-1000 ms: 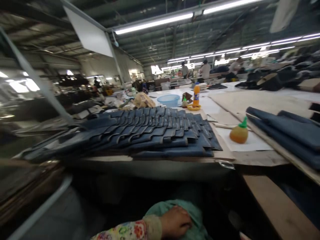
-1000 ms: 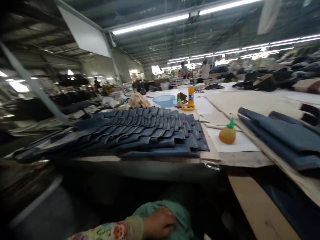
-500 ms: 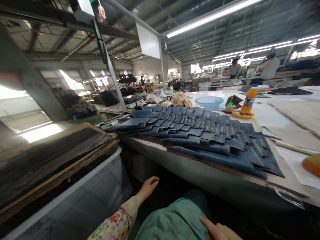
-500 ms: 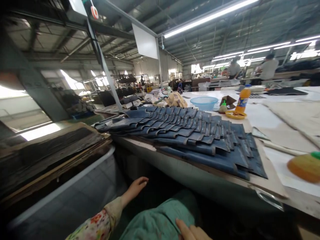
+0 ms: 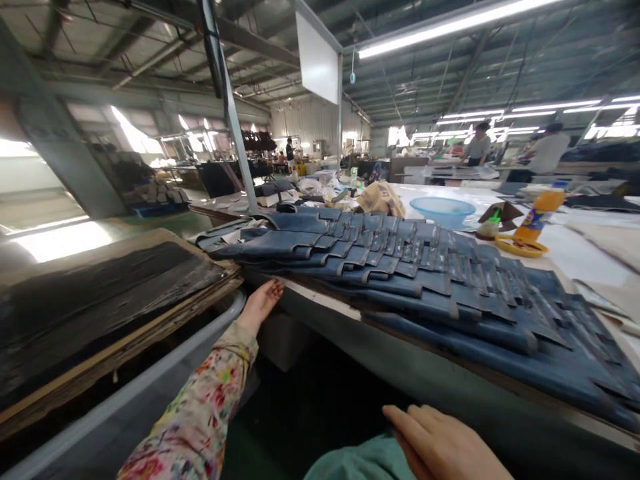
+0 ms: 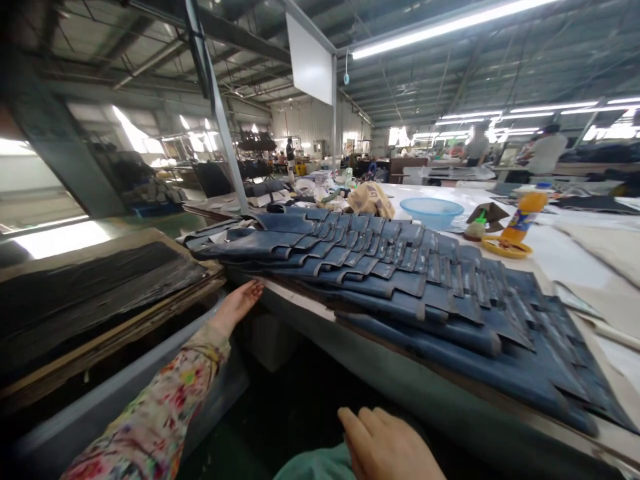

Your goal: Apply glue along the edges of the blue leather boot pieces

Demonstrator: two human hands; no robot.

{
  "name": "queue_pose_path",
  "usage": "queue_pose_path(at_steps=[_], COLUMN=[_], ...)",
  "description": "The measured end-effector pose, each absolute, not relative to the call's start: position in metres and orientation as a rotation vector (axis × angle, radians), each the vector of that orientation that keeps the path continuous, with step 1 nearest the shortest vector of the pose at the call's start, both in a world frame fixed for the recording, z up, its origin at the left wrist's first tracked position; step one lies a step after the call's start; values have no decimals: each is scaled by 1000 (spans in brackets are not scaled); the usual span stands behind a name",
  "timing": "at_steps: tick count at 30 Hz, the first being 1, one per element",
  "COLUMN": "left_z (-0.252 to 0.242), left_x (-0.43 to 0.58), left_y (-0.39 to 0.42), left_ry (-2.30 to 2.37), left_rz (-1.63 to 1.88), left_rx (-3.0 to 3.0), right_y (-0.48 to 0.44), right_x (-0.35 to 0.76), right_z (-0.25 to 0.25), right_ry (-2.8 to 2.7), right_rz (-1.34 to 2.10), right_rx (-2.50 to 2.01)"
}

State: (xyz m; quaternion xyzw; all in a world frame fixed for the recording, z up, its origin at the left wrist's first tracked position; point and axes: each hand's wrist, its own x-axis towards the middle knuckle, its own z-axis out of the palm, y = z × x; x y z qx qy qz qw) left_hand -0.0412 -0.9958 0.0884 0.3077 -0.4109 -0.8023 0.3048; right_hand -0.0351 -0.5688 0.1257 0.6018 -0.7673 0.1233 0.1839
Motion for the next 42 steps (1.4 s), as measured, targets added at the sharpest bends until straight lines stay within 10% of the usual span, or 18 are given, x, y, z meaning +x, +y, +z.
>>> queue_pose_path(at_steps=[19,42], left_z=[120,241], left_x=[-62,-115], left_y=[-1021,-1114], left_ry=[-867,-2213], left_rz=[-2283,-1745], left_rx=[705,679], right_y=[-790,-967], right_x=[-89,-159], right_z=[196,132], right_ry=[-2118,-2584], right_rz=[-24,375], right_rx=[2334,1722])
